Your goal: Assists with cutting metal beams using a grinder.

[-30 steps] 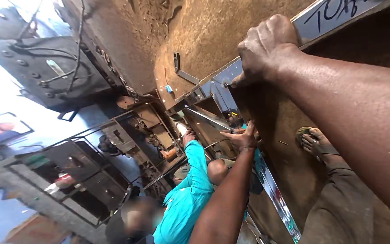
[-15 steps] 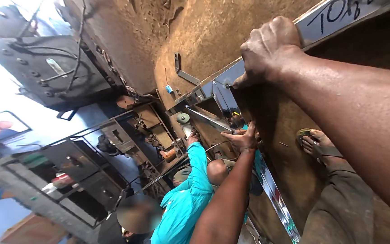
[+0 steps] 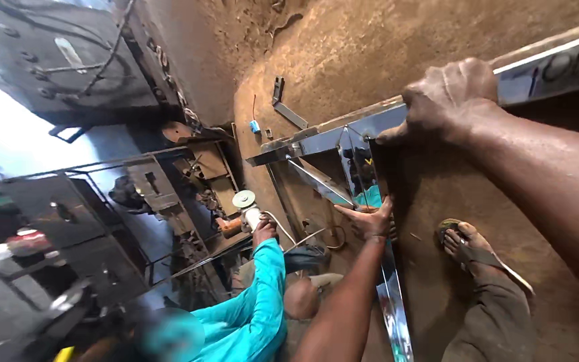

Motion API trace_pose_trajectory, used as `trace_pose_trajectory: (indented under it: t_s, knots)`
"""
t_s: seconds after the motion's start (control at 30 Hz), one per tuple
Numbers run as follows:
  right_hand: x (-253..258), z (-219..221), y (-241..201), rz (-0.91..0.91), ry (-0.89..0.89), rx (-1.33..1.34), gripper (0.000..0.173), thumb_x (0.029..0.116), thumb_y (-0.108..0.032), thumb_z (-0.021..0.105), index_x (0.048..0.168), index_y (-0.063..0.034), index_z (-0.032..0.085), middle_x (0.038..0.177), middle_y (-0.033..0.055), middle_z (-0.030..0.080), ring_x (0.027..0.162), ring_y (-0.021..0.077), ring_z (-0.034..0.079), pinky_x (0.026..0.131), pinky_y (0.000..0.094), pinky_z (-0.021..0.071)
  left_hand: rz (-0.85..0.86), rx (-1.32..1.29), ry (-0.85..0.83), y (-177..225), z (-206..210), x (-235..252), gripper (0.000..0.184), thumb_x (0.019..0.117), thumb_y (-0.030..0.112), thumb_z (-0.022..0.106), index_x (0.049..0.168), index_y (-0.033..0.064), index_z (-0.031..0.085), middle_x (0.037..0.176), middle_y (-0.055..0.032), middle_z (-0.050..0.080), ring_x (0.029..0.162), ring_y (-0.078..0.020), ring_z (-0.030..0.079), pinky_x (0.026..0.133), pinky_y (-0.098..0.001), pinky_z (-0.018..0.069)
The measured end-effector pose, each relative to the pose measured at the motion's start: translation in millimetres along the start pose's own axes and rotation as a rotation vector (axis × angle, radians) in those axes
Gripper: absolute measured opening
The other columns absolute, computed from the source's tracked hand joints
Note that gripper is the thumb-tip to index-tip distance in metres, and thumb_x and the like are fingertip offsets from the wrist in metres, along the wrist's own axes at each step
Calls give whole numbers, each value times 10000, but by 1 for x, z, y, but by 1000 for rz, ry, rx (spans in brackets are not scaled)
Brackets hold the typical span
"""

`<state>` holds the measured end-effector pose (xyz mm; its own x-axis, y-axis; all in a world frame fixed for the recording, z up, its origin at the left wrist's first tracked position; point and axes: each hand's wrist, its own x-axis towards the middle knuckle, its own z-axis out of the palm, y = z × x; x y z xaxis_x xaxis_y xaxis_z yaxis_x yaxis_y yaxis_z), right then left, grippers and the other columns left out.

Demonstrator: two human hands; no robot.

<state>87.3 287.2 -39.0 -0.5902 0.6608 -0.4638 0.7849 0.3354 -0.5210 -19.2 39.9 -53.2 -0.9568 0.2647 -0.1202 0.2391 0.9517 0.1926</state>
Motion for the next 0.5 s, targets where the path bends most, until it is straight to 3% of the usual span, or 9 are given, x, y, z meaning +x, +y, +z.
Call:
trace_pose_trajectory:
  t_s: [0.07,0.2,0.33,0.43,0.5]
  knots:
    - [-11,-27,-11,39,-137,-23,830,765,-870,545,910,-58,632,861,225,656,886,446,675,678,611,478,-49,39,-35,7,-5,-3,1492,567,526,936,1644,96,-2,1349,-284,584,1109,-411,647,889,-607,549]
    - [-7,-18,-10,54,-93,-83,873,717,-938,499,942,-114,676,835,197,675,846,427,689,642,602,493,-84,54,-63,11,-10,-3,1542,531,533,938,1645,102,-37,1333,-278,586,1061,-399,656,850,-605,554]
    - [-9,-30,-20,108,-154,-118,797,772,-879,548,1103,-169,690,907,219,692,898,453,690,656,616,499,-168,96,-153,13,-14,-1,1613,534,573,956,1638,135,-135,1503,-286,460,1178,-421,626,912,-621,540]
    - [-7,-23,-20,120,-114,-185,800,774,-892,525,1074,-170,695,883,214,700,865,449,700,632,608,505,-165,75,-192,15,-17,0,1637,524,562,958,1631,77,-146,1553,-306,402,1285,-425,572,1007,-600,503]
    - [-4,-14,-15,112,-75,-220,854,728,-946,491,1036,-177,699,838,198,699,813,441,699,601,603,500,-175,65,-224,17,-20,1,1637,524,560,953,1631,66,-147,1542,-307,421,1295,-420,569,1026,-583,496]
